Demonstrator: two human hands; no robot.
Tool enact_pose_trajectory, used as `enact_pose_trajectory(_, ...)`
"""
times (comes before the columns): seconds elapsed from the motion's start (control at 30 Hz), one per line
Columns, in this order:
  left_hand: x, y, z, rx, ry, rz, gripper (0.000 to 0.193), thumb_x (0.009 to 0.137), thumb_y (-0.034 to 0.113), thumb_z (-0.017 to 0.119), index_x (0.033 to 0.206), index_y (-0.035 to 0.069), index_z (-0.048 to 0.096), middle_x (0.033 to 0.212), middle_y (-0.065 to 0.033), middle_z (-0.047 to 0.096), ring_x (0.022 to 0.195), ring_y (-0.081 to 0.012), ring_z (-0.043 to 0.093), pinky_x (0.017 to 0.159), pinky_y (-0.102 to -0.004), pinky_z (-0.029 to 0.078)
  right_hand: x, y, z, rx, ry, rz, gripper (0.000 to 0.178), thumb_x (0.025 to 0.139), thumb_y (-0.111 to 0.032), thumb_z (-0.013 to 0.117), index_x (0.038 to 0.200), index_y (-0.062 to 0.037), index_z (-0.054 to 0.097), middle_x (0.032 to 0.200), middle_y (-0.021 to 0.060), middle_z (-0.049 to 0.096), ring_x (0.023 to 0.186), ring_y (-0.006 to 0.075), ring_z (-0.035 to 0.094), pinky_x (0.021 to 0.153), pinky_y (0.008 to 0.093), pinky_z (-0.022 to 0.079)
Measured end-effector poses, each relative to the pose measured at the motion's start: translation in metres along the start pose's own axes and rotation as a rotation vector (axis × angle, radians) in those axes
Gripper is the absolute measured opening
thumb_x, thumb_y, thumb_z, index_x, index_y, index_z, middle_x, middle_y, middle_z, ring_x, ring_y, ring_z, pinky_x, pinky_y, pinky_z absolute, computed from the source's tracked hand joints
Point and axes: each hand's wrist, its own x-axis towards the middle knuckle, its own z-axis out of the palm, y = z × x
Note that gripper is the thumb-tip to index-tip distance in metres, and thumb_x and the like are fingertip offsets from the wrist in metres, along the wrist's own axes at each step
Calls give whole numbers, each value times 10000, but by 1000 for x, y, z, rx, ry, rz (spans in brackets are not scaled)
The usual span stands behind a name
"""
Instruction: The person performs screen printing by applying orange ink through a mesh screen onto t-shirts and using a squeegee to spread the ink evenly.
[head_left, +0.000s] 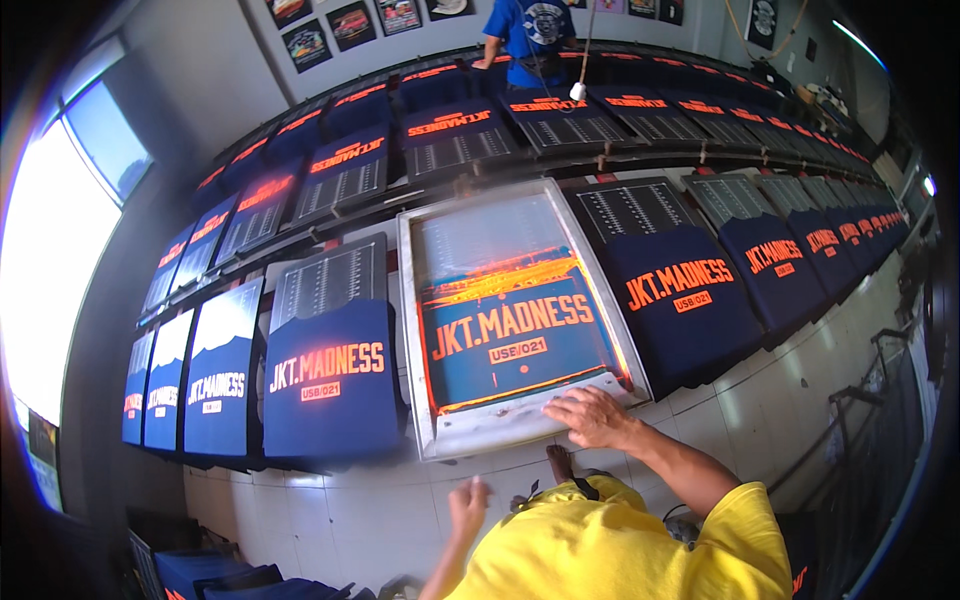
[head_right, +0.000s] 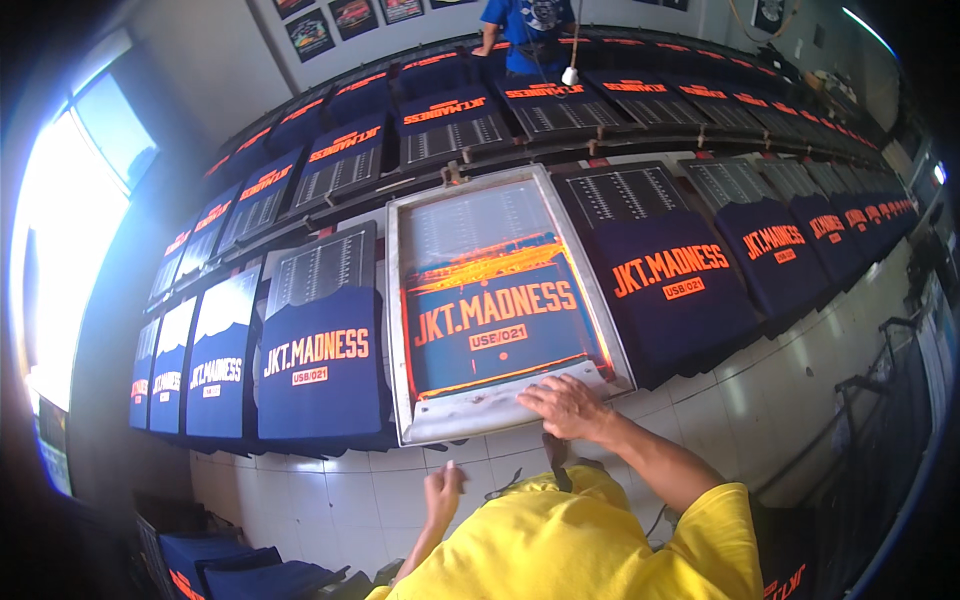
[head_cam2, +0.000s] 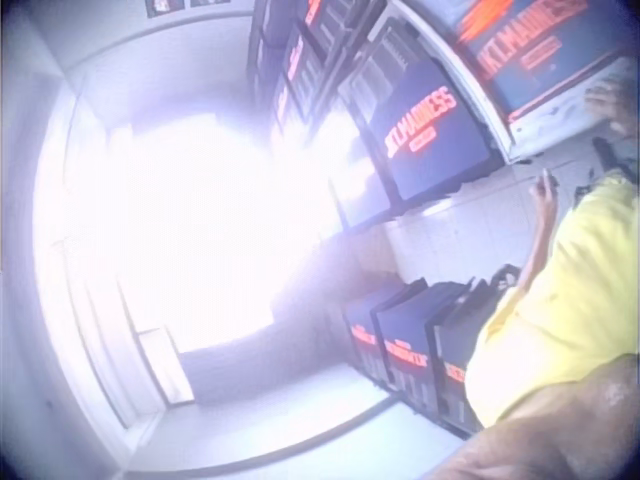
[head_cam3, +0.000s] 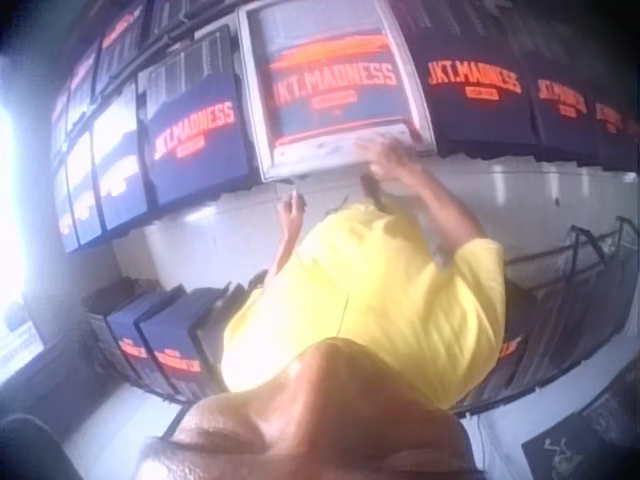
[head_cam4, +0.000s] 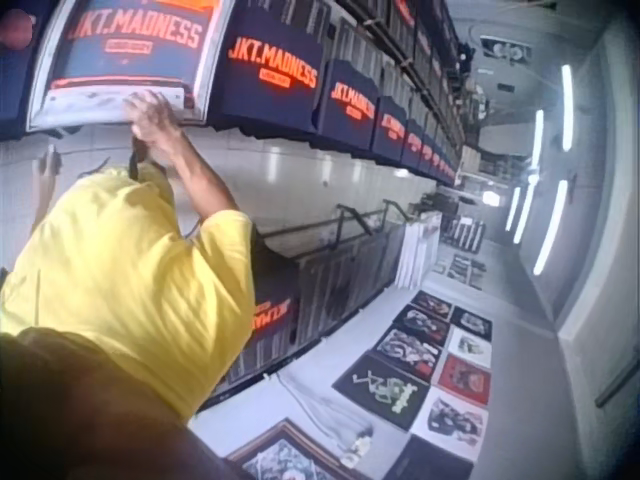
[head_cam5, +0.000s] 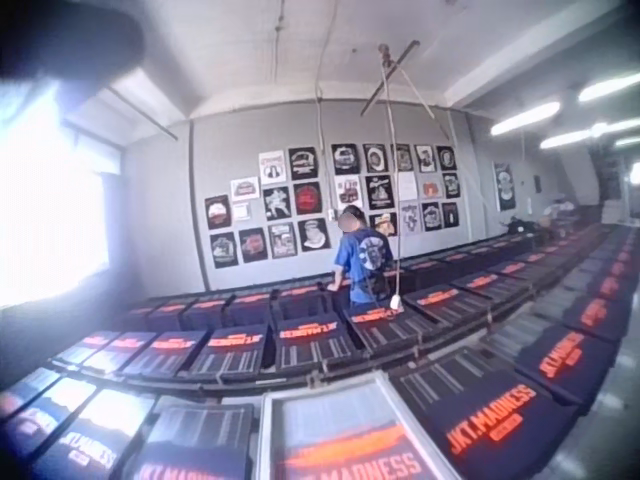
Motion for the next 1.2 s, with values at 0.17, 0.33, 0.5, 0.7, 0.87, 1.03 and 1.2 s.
enact_pose_trajectory(0.17,36,-1,45,-72,-398,-203,483,1080,378,392,1144,-21,656,862,-86,702,492,-103,513,470,-270,430,37,-11,-3,-109,52,144,360,711,-65,666,1070,-56,638,1042,98,661,1002,284,611,868,423,499)
enact_pose_trajectory(0.33,55,3,58,-408,-533,-403,594,1077,470,357,1377,-34,450,990,-104,725,452,-88,388,416,-248,291,37,-19,-1,-149,131,124,292,712,-61,654,1003,-80,639,960,66,646,949,269,615,826,410,506)
enact_pose_trajectory(0.5,56,-3,69,-490,-461,-443,595,1055,532,373,1270,-2,524,945,-94,697,484,-77,372,439,-239,274,58,10,-10,-139,137,155,292,722,-106,694,1008,-94,640,951,53,656,949,261,622,837,418,511)
enact_pose_trajectory(0.7,66,-69,102,-68,-283,-233,567,1064,509,363,862,34,597,678,-28,584,528,-118,426,499,-305,348,131,83,-14,-55,332,108,254,739,-143,761,967,-90,660,891,70,678,878,288,643,798,427,522)
enact_pose_trajectory(0.87,53,-14,91,-24,-200,-259,585,1061,471,364,719,34,550,602,-45,527,575,-183,491,579,-379,420,196,138,-14,-72,284,132,268,729,-134,772,962,-75,653,907,94,691,908,319,654,806,446,529)
enact_pose_trajectory(1.03,49,12,85,-26,-199,-259,572,1057,479,380,751,25,548,640,-58,524,620,-191,500,607,-379,425,232,164,-13,-65,231,176,351,723,-130,761,1053,-71,659,974,112,700,955,342,647,883,454,523)
enact_pose_trajectory(1.2,44,1,89,-86,-177,-260,586,1064,491,395,749,19,541,617,-45,517,579,-177,488,562,-358,412,250,176,-5,-49,122,194,356,735,-100,722,1087,-72,676,1036,127,714,1025,344,656,951,433,521)
